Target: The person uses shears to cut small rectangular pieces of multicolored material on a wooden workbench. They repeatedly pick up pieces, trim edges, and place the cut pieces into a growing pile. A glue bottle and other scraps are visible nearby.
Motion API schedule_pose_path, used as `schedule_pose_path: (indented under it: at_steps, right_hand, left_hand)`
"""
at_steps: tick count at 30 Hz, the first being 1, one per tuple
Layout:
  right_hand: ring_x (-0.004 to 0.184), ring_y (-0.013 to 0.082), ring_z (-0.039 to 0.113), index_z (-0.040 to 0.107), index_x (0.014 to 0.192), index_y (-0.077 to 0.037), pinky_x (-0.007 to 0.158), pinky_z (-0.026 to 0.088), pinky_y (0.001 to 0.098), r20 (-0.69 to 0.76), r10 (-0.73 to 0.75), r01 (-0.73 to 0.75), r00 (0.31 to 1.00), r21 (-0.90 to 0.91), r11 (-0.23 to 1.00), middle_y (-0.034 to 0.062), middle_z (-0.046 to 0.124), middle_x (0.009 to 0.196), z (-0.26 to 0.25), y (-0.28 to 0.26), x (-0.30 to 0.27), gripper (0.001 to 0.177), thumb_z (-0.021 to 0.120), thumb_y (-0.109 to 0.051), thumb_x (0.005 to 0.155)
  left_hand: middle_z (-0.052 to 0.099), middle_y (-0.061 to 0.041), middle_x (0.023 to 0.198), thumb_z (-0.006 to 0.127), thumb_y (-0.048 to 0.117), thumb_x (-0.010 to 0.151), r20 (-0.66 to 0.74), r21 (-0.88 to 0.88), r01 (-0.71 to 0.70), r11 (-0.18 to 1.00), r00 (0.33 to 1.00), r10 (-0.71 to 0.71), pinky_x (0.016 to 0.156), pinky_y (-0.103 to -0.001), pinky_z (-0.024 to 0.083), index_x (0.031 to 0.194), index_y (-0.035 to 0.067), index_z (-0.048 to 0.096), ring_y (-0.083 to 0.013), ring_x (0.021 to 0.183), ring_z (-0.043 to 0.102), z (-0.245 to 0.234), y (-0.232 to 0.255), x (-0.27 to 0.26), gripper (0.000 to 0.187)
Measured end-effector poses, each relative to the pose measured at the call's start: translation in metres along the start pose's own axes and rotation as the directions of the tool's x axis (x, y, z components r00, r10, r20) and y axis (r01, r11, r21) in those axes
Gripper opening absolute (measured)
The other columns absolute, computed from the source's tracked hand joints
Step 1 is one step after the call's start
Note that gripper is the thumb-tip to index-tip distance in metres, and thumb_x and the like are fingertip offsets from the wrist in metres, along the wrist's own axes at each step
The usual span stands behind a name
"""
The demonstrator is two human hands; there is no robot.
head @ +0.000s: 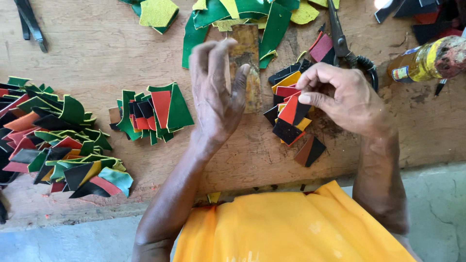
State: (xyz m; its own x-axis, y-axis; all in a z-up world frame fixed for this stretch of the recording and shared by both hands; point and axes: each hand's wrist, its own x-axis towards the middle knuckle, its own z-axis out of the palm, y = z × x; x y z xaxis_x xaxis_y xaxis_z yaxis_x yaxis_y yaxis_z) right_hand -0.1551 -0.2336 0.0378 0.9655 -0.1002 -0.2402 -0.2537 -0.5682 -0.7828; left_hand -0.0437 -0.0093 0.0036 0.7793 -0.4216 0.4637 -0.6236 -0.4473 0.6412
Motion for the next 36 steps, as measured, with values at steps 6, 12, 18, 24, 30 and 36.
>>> schedule_pose_path:
  at_steps: [6,12,18,24,30,36]
  right_hand:
    - [0.089,0.0048,0.063,0.069,0.115,-0.001,0.079,0.056,0.0208,-0.019,0.003,0.003,1.000,0.297,0.955,0.0022,0.070,0.102,0.002,0.001,0.011,0.019,0.072,-0.005,0.096]
    - [0.100,0.0102,0.070,0.067,0.124,0.001,0.087,0.062,0.0242,-0.150,-0.092,0.149,0.984,0.433,0.889,0.0079,0.072,0.108,0.008,0.002,0.020,0.023,0.058,-0.017,0.113]
    - [0.110,0.0164,0.069,0.062,0.127,0.004,0.086,0.064,0.0315,-0.123,-0.133,0.181,0.983,0.698,0.692,0.0134,0.067,0.120,0.017,0.010,0.038,0.034,0.050,-0.027,0.117]
    - [0.099,0.0182,0.073,0.064,0.126,0.001,0.087,0.066,0.0337,-0.108,-0.137,0.163,0.985,0.848,0.504,0.0143,0.071,0.111,0.025,0.014,0.047,0.027,0.054,-0.021,0.114]
    - [0.098,0.0144,0.072,0.065,0.122,0.005,0.081,0.068,0.0308,-0.240,-0.169,0.271,0.956,0.504,0.820,0.0122,0.071,0.108,0.036,0.009,0.050,0.026,0.073,0.007,0.098]
    - [0.094,0.0151,0.074,0.067,0.121,0.004,0.077,0.069,0.0294,-0.275,-0.123,0.247,0.954,0.478,0.843,0.0118,0.073,0.105,0.038,0.009,0.053,0.024,0.074,0.008,0.098]
  left_hand:
    - [0.078,-0.003,0.099,0.074,0.015,0.106,0.472,-0.450,0.369,0.813,0.871,-0.135,0.073,-0.024,0.063,0.127,0.005,0.066,-0.0085,0.080,0.074,-0.001,0.007,0.002,0.025]
    - [0.075,-0.006,0.103,0.077,0.005,0.093,0.611,-0.686,0.622,0.377,0.774,-0.165,0.078,-0.023,0.064,0.126,0.001,0.062,-0.0086,0.090,0.073,0.000,0.005,0.000,0.037]
    - [0.076,-0.007,0.106,0.077,0.002,0.092,0.569,-0.707,0.634,0.313,0.773,-0.279,0.075,-0.024,0.061,0.124,0.000,0.065,-0.0094,0.091,0.071,0.003,-0.004,-0.002,0.034]
    - [0.073,-0.008,0.106,0.076,-0.004,0.094,0.449,-0.740,0.550,0.388,0.833,-0.323,0.084,-0.026,0.064,0.122,-0.001,0.066,-0.0097,0.093,0.071,0.009,-0.012,-0.004,0.030]
    - [0.072,-0.006,0.106,0.072,-0.001,0.098,0.420,-0.707,0.558,0.435,0.825,-0.378,0.076,-0.025,0.063,0.122,-0.002,0.067,-0.0099,0.090,0.069,0.010,-0.011,-0.004,0.024]
    - [0.053,-0.015,0.114,0.093,0.025,0.090,0.069,0.154,0.096,0.983,0.992,-0.107,0.092,-0.043,0.046,0.120,0.000,0.063,-0.0296,0.108,0.052,-0.003,-0.016,0.006,0.049]
